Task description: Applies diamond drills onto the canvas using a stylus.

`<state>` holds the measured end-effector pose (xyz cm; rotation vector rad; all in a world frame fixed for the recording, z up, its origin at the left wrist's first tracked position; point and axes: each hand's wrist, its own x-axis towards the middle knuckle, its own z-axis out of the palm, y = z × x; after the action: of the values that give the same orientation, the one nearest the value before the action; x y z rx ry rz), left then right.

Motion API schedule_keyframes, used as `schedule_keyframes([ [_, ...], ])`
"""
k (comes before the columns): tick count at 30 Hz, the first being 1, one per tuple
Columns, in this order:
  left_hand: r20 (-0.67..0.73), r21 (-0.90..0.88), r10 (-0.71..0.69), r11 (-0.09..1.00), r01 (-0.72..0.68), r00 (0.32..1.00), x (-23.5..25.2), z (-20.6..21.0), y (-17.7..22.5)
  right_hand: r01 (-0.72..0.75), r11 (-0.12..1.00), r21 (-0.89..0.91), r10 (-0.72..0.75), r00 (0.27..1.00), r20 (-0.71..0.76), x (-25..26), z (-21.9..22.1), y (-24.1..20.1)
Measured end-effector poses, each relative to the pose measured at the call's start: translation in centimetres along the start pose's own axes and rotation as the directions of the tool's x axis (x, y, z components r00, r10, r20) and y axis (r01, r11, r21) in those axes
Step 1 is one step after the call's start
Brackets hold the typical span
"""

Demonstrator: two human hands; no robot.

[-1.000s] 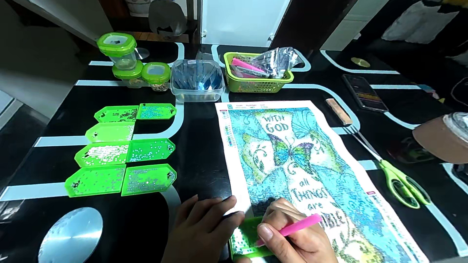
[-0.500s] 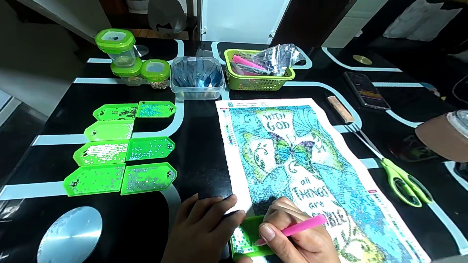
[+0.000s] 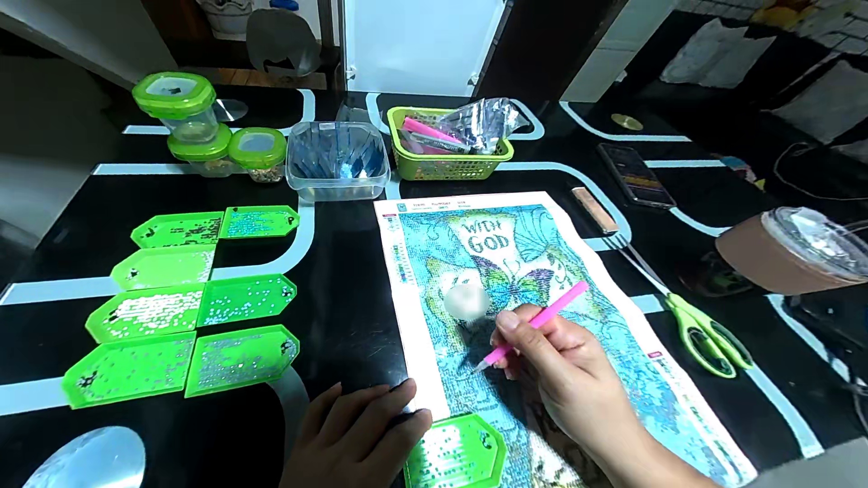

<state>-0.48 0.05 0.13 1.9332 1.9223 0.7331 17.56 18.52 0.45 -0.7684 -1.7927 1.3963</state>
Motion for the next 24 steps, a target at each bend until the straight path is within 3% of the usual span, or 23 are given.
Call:
schedule_keyframes([
  [18,0.026,-0.034,-0.01,0.999,0.011,1.0,0.2,-0.3,0.0,-0.107,0.981,0.159,0.105,0.994,0.019,1.4,0.2,0.5],
  [24,0.046,-0.04,-0.015,0.999,0.017,0.999,0.2,-0.4,0.0,-0.279,0.888,0.364,0.296,0.955,0.01,2.1,-0.3,-0.1],
])
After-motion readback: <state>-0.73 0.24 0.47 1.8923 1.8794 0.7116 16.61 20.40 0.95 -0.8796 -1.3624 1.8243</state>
